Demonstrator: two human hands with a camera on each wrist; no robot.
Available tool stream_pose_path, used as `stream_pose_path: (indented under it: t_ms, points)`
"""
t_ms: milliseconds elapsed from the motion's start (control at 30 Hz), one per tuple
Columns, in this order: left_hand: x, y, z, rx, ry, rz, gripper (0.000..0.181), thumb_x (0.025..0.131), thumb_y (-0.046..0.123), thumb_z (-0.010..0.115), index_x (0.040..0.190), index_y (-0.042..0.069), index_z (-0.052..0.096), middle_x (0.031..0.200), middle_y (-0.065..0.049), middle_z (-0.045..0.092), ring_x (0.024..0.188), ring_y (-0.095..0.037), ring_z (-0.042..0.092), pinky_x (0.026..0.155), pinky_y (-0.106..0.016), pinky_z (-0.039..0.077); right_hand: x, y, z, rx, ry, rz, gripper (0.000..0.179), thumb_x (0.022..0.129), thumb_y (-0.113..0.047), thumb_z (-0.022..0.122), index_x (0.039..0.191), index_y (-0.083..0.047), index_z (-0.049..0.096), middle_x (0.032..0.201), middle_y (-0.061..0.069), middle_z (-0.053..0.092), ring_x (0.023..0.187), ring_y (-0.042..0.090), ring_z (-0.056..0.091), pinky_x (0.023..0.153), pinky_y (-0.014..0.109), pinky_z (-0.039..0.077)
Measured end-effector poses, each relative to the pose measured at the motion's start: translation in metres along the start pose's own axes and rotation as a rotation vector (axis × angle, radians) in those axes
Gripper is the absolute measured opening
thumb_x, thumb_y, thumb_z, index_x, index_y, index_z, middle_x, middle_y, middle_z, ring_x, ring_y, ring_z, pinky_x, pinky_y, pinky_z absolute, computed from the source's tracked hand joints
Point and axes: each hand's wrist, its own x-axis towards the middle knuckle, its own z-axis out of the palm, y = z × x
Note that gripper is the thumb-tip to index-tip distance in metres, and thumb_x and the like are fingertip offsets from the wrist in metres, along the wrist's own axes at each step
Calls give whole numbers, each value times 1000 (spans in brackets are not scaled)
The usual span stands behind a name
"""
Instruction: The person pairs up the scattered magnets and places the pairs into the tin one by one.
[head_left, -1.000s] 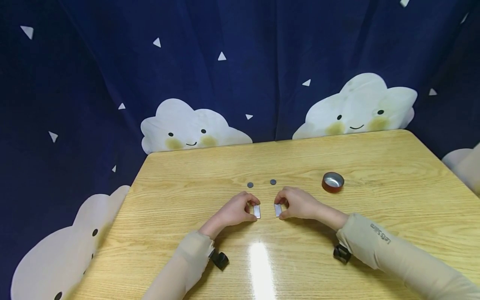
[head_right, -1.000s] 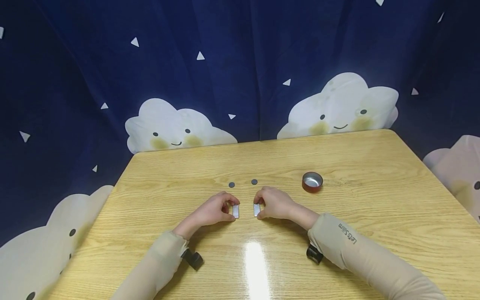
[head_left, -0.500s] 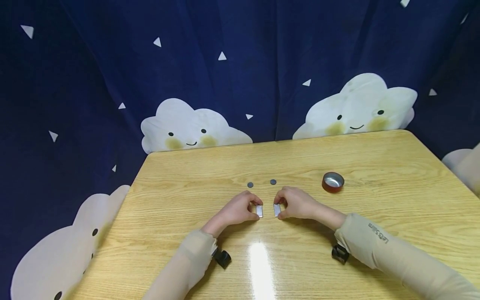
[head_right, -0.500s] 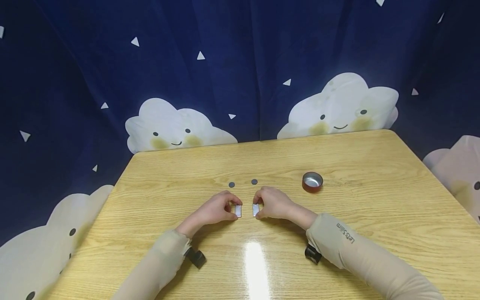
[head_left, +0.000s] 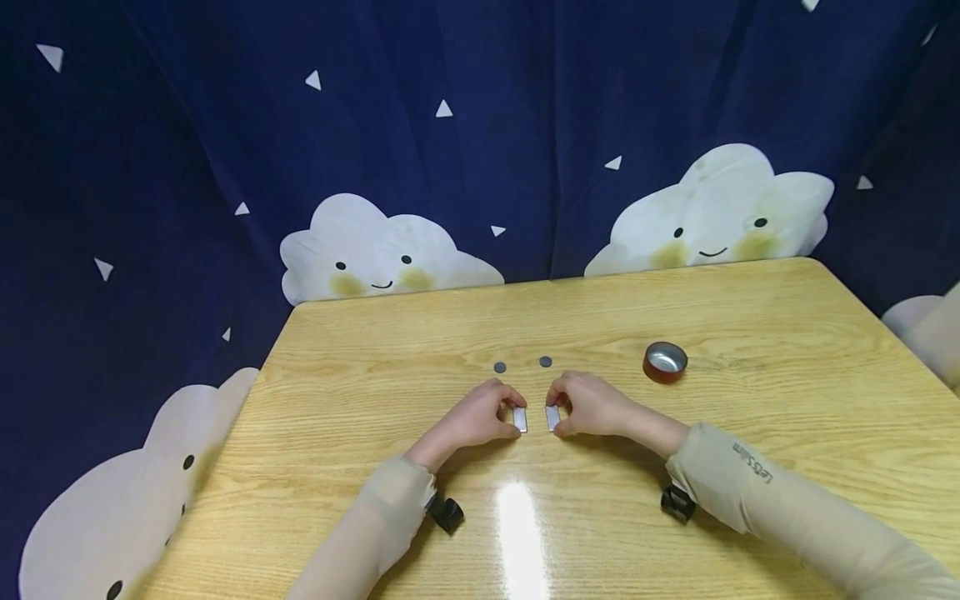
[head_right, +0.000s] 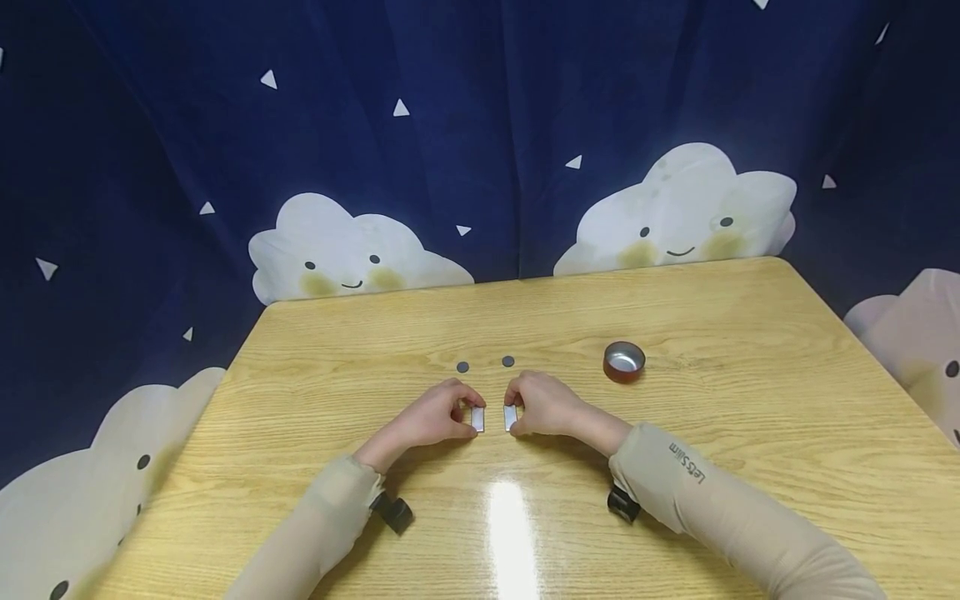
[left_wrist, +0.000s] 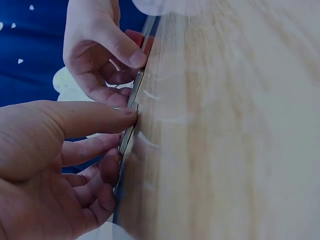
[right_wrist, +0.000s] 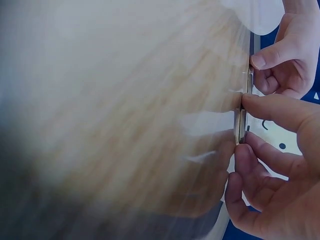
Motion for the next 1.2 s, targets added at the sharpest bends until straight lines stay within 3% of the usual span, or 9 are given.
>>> stream_pose_path:
  t_ms: [1200]
  points:
    - [4,6,4,11,-7,-18,36,73,21,76,106,11,63,100,-2,54,73,-9,47,65,-21,40,3,0,2,8,-1,-13,32,64,-22,79,89,-9,64,80,-2,53,70,11,47,64,25,40]
